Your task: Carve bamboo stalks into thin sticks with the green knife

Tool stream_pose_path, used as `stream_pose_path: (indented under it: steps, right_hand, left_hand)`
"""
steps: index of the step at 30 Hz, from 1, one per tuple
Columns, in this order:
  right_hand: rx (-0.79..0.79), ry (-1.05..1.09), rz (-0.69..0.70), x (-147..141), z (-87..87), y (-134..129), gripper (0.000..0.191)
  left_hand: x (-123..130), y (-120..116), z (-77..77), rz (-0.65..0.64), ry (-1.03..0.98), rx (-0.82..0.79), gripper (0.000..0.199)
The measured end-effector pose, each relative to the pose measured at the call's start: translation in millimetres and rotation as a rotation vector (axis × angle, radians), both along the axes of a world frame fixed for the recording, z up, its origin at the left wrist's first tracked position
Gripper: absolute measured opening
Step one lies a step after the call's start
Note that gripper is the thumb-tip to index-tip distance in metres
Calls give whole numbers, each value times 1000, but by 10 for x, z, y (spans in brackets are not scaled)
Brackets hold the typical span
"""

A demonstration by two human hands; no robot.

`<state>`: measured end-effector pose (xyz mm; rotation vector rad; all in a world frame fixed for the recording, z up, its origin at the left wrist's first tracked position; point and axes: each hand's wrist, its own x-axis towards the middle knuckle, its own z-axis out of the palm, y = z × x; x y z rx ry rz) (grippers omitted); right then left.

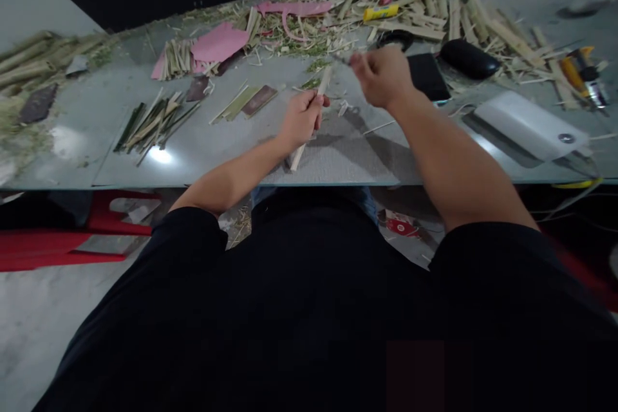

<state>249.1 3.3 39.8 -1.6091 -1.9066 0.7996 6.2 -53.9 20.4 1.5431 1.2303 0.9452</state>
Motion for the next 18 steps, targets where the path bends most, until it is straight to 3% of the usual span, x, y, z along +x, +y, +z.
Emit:
stream_pose_path:
  steps: [1,2,5,12,18]
  right_hand:
    - [239,-222,-28,-127,18,-77,76]
    - [333,-363,-15,-230,33,-141,75]
    - [312,-494,10,-383,44,-226,79]
    - [258,-460,-27,-403,-28,-179,89]
    - [249,-419,-43,-431,10,-220,80]
  left_hand:
    - [-21,34,3,27,-1,16,45]
    - [-38,58,8,46,0,31,46]
    - [-63,72,29,66,6,47,47]
    - [-109,72,-22,72,82,75,43]
    - [-140,64,-19,48,126,144,42]
